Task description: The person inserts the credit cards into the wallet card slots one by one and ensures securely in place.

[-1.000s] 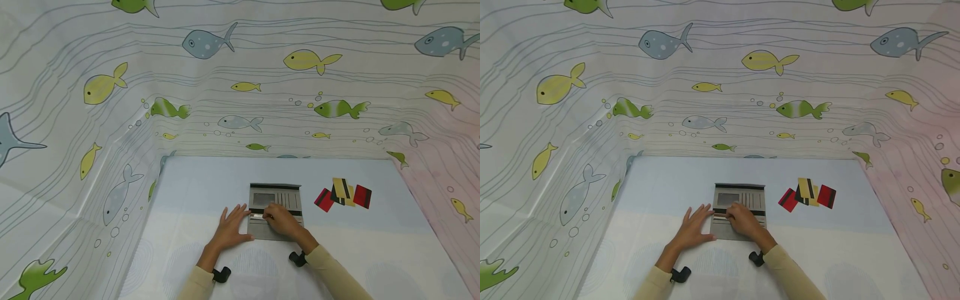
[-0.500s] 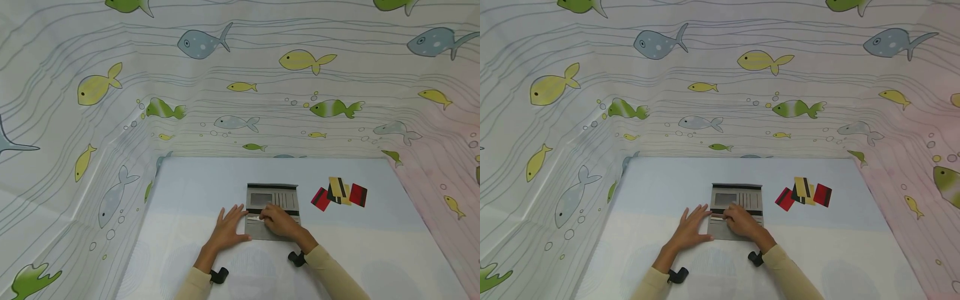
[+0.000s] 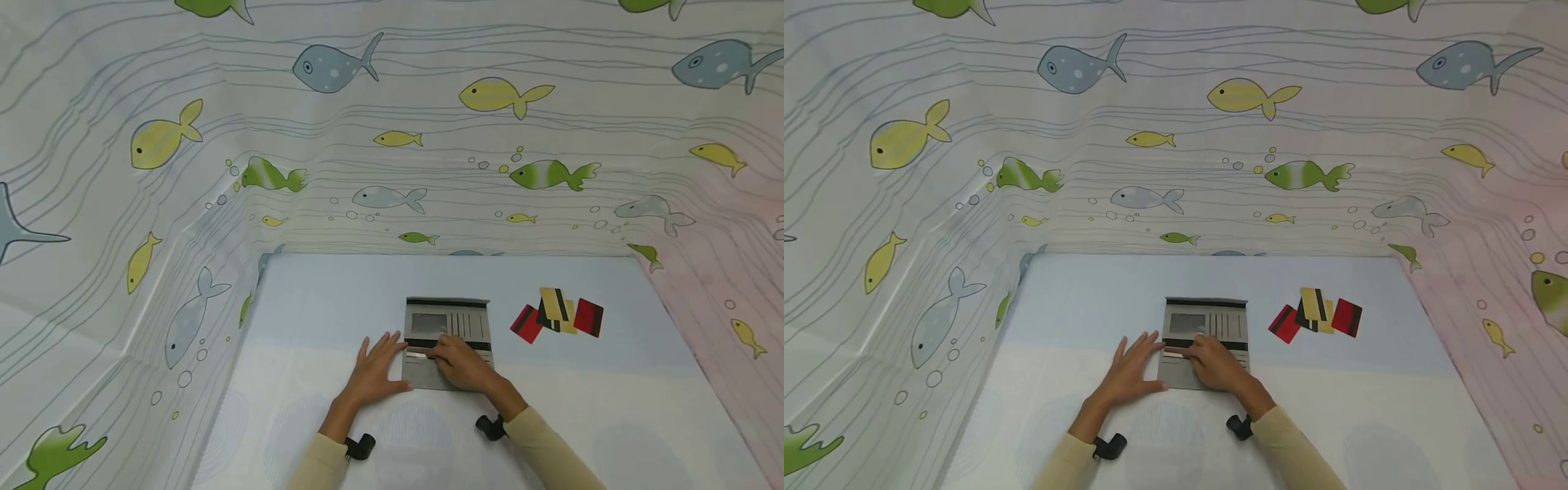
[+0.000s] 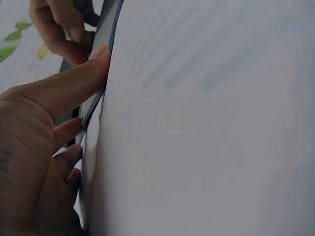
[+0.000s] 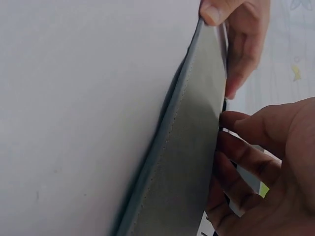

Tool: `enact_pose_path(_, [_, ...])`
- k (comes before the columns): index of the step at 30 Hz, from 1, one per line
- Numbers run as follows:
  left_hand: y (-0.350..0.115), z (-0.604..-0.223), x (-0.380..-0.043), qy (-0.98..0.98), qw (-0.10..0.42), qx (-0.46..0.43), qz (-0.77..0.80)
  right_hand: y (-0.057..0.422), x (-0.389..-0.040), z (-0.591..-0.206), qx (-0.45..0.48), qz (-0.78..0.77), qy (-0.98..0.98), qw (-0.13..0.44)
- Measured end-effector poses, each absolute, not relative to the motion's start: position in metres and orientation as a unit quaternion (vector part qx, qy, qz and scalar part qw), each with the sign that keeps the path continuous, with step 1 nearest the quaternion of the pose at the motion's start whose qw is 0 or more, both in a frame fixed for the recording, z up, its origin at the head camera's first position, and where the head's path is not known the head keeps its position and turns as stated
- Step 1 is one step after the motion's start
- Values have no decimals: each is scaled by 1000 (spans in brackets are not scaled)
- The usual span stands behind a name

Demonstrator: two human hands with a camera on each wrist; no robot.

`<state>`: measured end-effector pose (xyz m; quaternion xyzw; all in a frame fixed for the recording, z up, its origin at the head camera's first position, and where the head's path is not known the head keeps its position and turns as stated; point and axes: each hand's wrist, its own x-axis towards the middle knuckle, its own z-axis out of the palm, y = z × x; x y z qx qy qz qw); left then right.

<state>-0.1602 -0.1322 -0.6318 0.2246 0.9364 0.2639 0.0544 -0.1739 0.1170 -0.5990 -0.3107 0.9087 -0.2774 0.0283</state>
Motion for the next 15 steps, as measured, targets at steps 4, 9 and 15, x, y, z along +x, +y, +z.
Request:
enact_pose_path(4, [-132, -633, -161, 935, 48, 230, 265, 118, -173, -600, -301, -286, 909, 35])
enact_pose_path(9, [-133, -634, -160, 936, 44, 232, 263, 120, -172, -599, -283, -308, 907, 47])
enact_pose_path(15, [-133, -636, -160, 936, 42, 228, 264, 135, -171, -597, -249, -357, 899, 56])
